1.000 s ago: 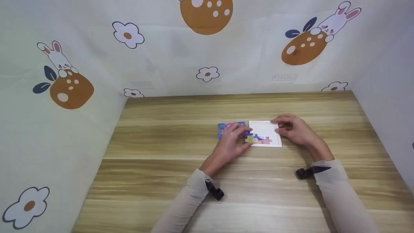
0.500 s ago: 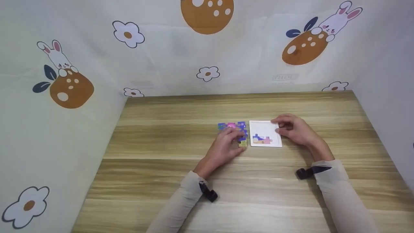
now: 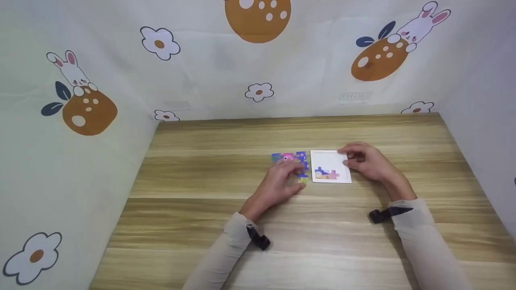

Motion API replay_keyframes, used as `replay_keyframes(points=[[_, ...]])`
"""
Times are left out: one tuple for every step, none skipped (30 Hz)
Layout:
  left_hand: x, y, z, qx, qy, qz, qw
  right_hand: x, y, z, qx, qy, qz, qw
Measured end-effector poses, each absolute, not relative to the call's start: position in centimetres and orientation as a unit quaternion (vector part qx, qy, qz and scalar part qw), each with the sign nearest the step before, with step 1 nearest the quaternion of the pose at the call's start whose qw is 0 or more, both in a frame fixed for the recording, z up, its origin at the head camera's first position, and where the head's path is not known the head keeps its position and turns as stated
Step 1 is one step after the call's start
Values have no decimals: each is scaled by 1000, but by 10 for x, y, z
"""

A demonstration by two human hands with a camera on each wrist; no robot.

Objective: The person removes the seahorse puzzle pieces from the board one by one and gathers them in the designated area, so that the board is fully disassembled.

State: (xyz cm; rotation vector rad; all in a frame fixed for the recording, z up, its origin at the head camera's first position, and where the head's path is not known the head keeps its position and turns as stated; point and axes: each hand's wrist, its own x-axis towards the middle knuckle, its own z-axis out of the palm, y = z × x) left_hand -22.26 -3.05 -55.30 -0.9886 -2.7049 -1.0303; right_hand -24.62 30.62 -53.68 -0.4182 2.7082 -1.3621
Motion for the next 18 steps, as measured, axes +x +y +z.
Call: replay_keyframes(points=[[-223,-30,-553,-324,-884,-335,43,-246,306,-537,-136,885,-444,39],[-223,-29,-553,-324,-884,-335,44,-246,306,-537,-139,883,-446,38],[-223,-28,-553,-325,-884,-334,47,-246,306,-537,-141,882,-448,37],[-223,-27,-554,-325,-884,-333,51,-246,307,-537,-144,881,-449,36],[-224,-26,-554,-324,-884,-333,53,-247,307,-538,-147,881,-449,34],[-224,-25,-555,-323,-884,-334,55,-247,308,-538,-150,880,-450,33],[-224,-24,-555,-322,-884,-334,57,-247,308,-538,-152,879,-450,32],[-225,-24,-556,-321,-884,-335,58,-247,308,-538,-155,879,-450,31],[-225,-23,-556,-319,-885,-334,59,-248,308,-538,-154,879,-450,33],[-225,-23,-557,-317,-885,-334,59,-248,308,-539,-153,879,-450,34],[-225,-23,-557,-315,-886,-335,58,-248,308,-539,-152,879,-451,35],[-225,-22,-558,-313,-887,-334,58,-248,308,-539,-150,879,-452,36],[-225,-22,-558,-312,-888,-334,58,-248,308,-539,-149,878,-452,37],[-225,-22,-558,-310,-889,-333,58,-248,308,-539,-148,878,-454,39],[-225,-22,-558,-309,-889,-333,57,-248,308,-539,-147,878,-455,40],[-225,-22,-559,-308,-890,-332,56,-248,308,-539,-146,878,-455,41],[-225,-22,-559,-307,-890,-332,56,-248,308,-539,-146,878,-454,42],[-225,-22,-559,-307,-890,-331,56,-248,308,-539,-145,878,-453,42]])
